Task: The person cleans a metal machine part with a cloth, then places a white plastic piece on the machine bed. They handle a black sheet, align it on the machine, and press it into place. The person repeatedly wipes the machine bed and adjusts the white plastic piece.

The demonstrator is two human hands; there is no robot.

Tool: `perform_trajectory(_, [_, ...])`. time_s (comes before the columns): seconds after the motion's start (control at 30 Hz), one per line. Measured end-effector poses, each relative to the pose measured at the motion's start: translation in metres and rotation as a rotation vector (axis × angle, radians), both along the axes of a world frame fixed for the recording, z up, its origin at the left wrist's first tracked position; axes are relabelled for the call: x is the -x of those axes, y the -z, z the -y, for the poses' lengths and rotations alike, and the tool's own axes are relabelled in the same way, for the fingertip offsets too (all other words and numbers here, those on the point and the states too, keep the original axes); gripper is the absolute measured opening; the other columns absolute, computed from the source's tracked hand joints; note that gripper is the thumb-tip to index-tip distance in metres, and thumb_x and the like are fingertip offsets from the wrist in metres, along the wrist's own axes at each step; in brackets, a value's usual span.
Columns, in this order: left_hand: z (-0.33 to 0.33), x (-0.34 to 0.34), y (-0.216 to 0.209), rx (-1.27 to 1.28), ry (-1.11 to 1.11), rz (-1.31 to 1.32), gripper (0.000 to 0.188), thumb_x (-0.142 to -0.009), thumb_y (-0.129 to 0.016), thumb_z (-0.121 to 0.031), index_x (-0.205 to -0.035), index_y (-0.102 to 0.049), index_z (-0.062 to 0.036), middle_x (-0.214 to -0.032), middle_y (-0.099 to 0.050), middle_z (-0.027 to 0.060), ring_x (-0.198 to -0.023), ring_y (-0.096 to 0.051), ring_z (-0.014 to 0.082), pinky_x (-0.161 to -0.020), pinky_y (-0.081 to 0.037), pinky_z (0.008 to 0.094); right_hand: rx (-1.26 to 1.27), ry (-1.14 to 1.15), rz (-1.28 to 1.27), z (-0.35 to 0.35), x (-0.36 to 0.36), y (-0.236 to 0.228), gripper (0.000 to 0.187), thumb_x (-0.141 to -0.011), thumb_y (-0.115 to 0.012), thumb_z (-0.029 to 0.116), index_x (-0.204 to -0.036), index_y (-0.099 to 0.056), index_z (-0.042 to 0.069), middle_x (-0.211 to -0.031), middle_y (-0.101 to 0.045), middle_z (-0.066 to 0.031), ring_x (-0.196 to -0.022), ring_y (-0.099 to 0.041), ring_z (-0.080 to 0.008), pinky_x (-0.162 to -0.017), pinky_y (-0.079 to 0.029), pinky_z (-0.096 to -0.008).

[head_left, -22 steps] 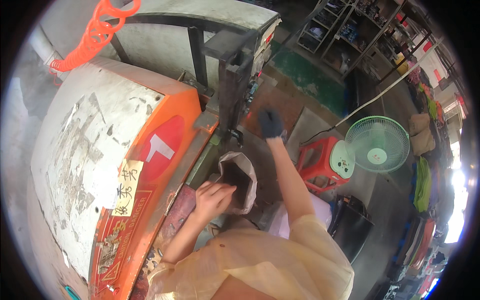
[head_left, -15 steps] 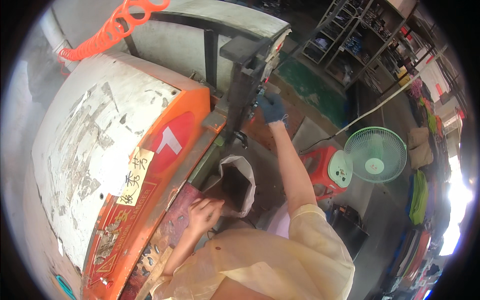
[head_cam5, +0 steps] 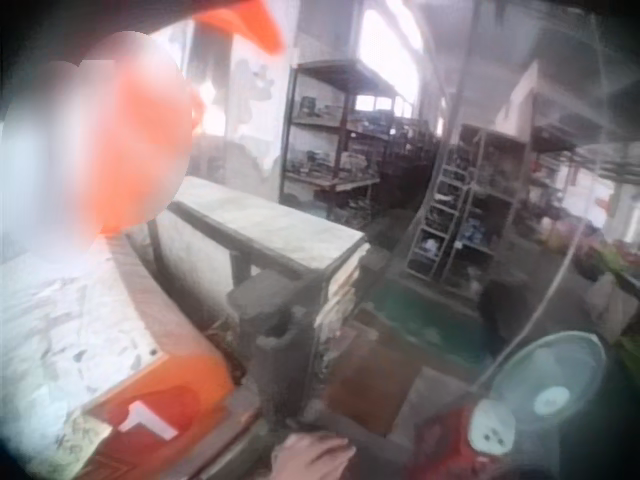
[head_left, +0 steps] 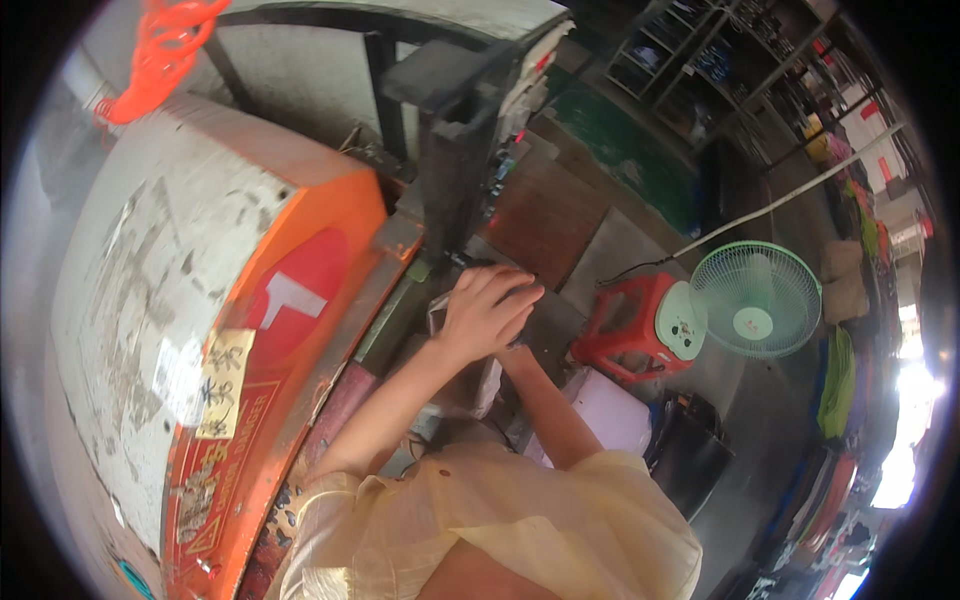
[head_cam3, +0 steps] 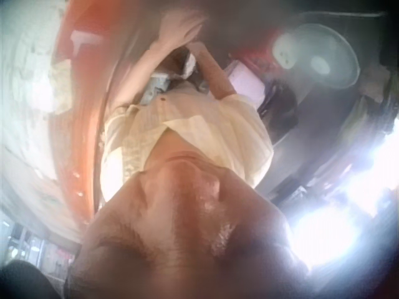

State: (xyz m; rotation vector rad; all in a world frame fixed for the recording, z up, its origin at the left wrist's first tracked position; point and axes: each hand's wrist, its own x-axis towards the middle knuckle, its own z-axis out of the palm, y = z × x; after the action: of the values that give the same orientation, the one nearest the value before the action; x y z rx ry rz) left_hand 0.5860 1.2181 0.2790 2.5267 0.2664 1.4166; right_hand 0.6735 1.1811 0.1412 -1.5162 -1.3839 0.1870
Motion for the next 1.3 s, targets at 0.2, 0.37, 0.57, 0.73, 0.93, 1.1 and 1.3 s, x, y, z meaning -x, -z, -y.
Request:
perform_trajectory(0.2, [-0.015,-0.040,0.017,-0.143,-0.246,-0.080,0.019,-0.066,-0.070,-0.014,-0.084,-0.070,-0.0194,-0.080,-0.066,-0.0083,-0.066,-0.061,0.0109,-0.053,-0.044,0.0262,0.058,-0.033,-0.083,-0.015,-0.002,-0.002,0.020,-0.085,-0.063,0.011,-0.103,-0.065,0.006,-0.103,-0.063,-0.0103,-0.093,-0.061,-0.0236,-0.081,-0.051,-0.0332])
perform_trajectory(0.37, [-0.012,-0.041,0.011,-0.062,-0.280,-0.151,0.012,-0.070,-0.068,-0.014,-0.081,-0.070,-0.0180,-0.079,-0.066,-0.0079,-0.063,-0.060,0.0120,-0.052,-0.046,0.0279,0.089,-0.030,-0.129,-0.023,-0.026,-0.008,0.023,-0.083,-0.067,0.016,-0.103,-0.065,0.006,-0.102,-0.064,-0.0115,-0.093,-0.062,-0.0254,-0.081,-0.051,-0.0346])
perform_trajectory(0.57, [0.008,0.010,-0.019,0.044,-0.154,0.035,0.022,-0.069,-0.070,-0.004,-0.090,-0.070,-0.0112,-0.089,-0.066,0.0014,-0.089,-0.062,0.0214,-0.077,-0.045,0.0356,0.109,0.093,-0.289,-0.050,-0.084,-0.071,0.028,-0.081,-0.071,0.022,-0.102,-0.066,0.006,-0.101,-0.064,-0.0129,-0.094,-0.063,-0.0276,-0.082,-0.051,-0.0362])
perform_trajectory(0.73, [0.052,0.077,-0.005,0.135,0.121,-0.247,0.017,-0.069,-0.068,-0.003,-0.084,-0.071,-0.0093,-0.081,-0.067,0.0030,-0.066,-0.063,0.0185,-0.057,-0.047,0.0309,0.233,0.170,-0.314,-0.083,-0.089,-0.128,0.038,-0.084,-0.068,0.034,-0.109,-0.064,0.005,-0.107,-0.064,-0.0147,-0.102,-0.061,-0.0282,-0.089,-0.048,-0.0385])
perform_trajectory(0.93, [0.111,0.150,0.042,0.360,-0.050,-0.252,0.022,-0.069,-0.068,-0.001,-0.089,-0.070,-0.0109,-0.080,-0.067,0.0030,-0.065,-0.064,0.0211,-0.056,-0.051,0.0327,0.221,0.537,0.019,-0.111,-0.154,-0.070,0.041,-0.088,-0.054,0.041,-0.105,-0.065,0.006,-0.111,-0.065,-0.0175,-0.102,-0.061,-0.0334,-0.086,-0.047,-0.0436])
perform_trajectory(1.1, [0.158,0.196,0.071,0.676,-0.201,-0.219,0.017,-0.075,-0.065,-0.004,-0.091,-0.070,-0.0106,-0.080,-0.066,0.0045,-0.068,-0.065,0.0258,-0.060,-0.053,0.0353,0.341,0.085,0.368,-0.031,-0.179,0.059,0.024,-0.090,-0.051,0.020,-0.076,-0.065,0.006,-0.071,-0.064,-0.0136,-0.063,-0.061,-0.0287,-0.055,-0.044,-0.0362])
perform_trajectory(1.3, [0.197,0.256,0.087,0.713,-0.251,-0.236,0.017,-0.087,-0.059,-0.016,-0.100,-0.069,-0.0124,-0.091,-0.067,0.0049,-0.080,-0.066,0.0275,-0.066,-0.052,0.0387,1.052,-0.262,0.170,0.131,-0.079,0.191,0.020,-0.088,-0.054,0.021,-0.083,-0.066,0.006,-0.077,-0.065,-0.0141,-0.068,-0.062,-0.0286,-0.060,-0.046,-0.0367])
